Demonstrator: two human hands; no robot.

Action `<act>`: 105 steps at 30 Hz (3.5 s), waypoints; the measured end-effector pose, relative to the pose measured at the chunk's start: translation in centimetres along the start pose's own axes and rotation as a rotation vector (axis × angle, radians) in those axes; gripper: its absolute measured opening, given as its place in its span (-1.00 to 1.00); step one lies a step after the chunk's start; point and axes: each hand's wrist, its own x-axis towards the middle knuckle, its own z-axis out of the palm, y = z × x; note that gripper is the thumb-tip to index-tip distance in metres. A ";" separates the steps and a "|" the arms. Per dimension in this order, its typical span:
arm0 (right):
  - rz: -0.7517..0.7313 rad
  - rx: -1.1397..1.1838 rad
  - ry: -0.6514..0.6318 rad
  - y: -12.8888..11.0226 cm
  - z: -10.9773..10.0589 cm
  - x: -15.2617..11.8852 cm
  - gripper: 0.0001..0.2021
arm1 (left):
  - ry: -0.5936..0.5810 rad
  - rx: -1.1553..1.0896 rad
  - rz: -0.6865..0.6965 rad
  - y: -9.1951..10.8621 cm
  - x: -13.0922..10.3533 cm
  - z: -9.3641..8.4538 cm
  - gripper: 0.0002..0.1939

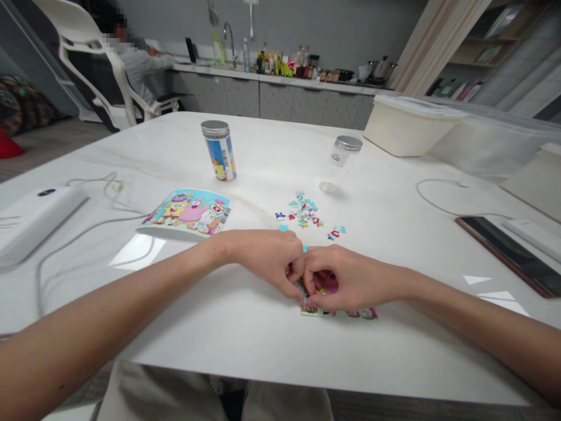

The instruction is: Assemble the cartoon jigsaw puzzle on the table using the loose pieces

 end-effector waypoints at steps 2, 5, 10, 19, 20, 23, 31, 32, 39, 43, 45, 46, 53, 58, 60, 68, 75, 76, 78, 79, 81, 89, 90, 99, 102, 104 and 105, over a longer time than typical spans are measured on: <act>0.003 -0.011 0.005 0.0 0.1 0.0 -0.88 | -0.002 0.008 -0.006 0.0 0.0 0.0 -0.62; -0.004 -0.011 0.007 0.0 0.1 0.0 -0.87 | -0.006 0.003 -0.017 0.0 0.0 0.0 -0.62; -0.006 0.004 -0.003 -0.4 -0.1 0.0 -0.86 | -0.009 -0.067 -0.040 0.2 -0.1 0.0 -0.60; -0.021 0.272 0.375 0.7 -1.0 0.1 -0.75 | 0.129 -0.016 -0.028 -0.6 -0.5 -1.2 -0.74; -0.024 0.301 0.455 1.1 -1.2 0.2 -0.73 | 0.181 0.073 -0.060 -0.8 -0.4 -1.1 -0.75; 0.027 0.410 0.669 2.4 -1.7 0.5 -0.69 | 0.250 0.348 -0.149 -1.3 -0.2 -0.7 -0.86; 0.229 0.532 0.834 4.0 -2.0 1.2 -0.71 | 0.168 0.600 -0.090 -1.4 -0.1 0.0 -0.67; 0.248 0.534 0.841 4.2 -2.0 1.3 -0.72 | 0.169 0.594 -0.093 -1.4 -0.1 0.0 -0.67; 0.251 0.577 0.917 4.4 -2.1 1.2 -0.74 | 0.184 0.532 -0.087 -1.5 -0.1 -0.1 -0.67; 0.219 0.597 0.967 4.3 -2.1 1.2 -0.75 | 0.184 0.521 -0.082 -1.5 -0.1 -0.1 -0.70; 0.208 0.588 0.976 4.3 -2.1 1.2 -0.75 | 0.182 0.487 -0.091 -1.4 -0.1 -0.1 -0.68; 0.205 0.584 0.979 4.3 -2.0 1.2 -0.75 | 0.177 0.467 -0.096 -1.4 -0.1 -0.1 -0.67; 0.209 0.590 0.984 4.5 -1.9 1.3 -0.76 | 0.143 0.359 -0.112 -1.2 -0.1 -0.2 -0.65; 0.210 0.604 0.991 4.6 -1.9 1.3 -0.76 | 0.144 0.272 -0.131 -1.0 -0.1 -0.5 -0.65; 0.208 0.606 0.986 4.6 -1.8 1.3 -0.76 | 0.134 0.191 -0.137 -1.1 -0.2 -0.8 -0.62; 0.199 0.607 0.974 4.6 -1.9 1.3 -0.76 | 0.077 0.015 -0.180 -2.1 -0.8 -1.8 -0.59; 0.138 0.582 1.022 4.6 -1.9 1.4 -0.75 | 0.077 -0.002 -0.189 -1.9 -0.6 -1.6 -0.63; 0.127 0.576 1.035 4.6 -1.9 1.3 -0.75 | 0.081 0.001 -0.191 -1.9 -0.7 -1.5 -0.64; 0.108 0.560 1.058 4.8 -2.0 1.3 -0.75 | 0.084 0.005 -0.192 -1.9 -0.7 -1.5 -0.64; 0.102 0.554 1.066 4.9 -2.0 1.3 -0.75 | 0.084 0.006 -0.189 -1.9 -0.7 -1.5 -0.64; 0.098 0.550 1.075 5.0 -2.1 1.2 -0.75 | 0.082 0.006 -0.185 -2.0 -0.7 -1.5 -0.64; 0.117 0.547 1.076 4.8 -1.9 1.2 -0.74 | 0.083 0.000 -0.183 -2.0 -0.6 -1.6 -0.63; 0.119 0.545 1.077 4.8 -2.0 1.2 -0.74 | 0.084 0.002 -0.184 -2.0 -0.6 -1.6 -0.63; 0.133 0.549 1.070 4.8 -2.1 1.3 -0.75 | 0.088 0.004 -0.178 -1.9 -0.6 -1.5 -0.63; 0.135 0.557 1.065 4.8 -2.0 1.3 -0.76 | 0.096 0.009 -0.181 -1.9 -0.6 -1.5 -0.63; 0.139 0.559 1.062 4.8 -2.0 1.3 -0.76 | 0.091 0.010 -0.181 -1.8 -0.6 -1.5 -0.63; 0.140 0.560 1.060 4.8 -2.0 1.3 -0.76 | 0.087 0.011 -0.181 -1.8 -0.6 -1.5 -0.64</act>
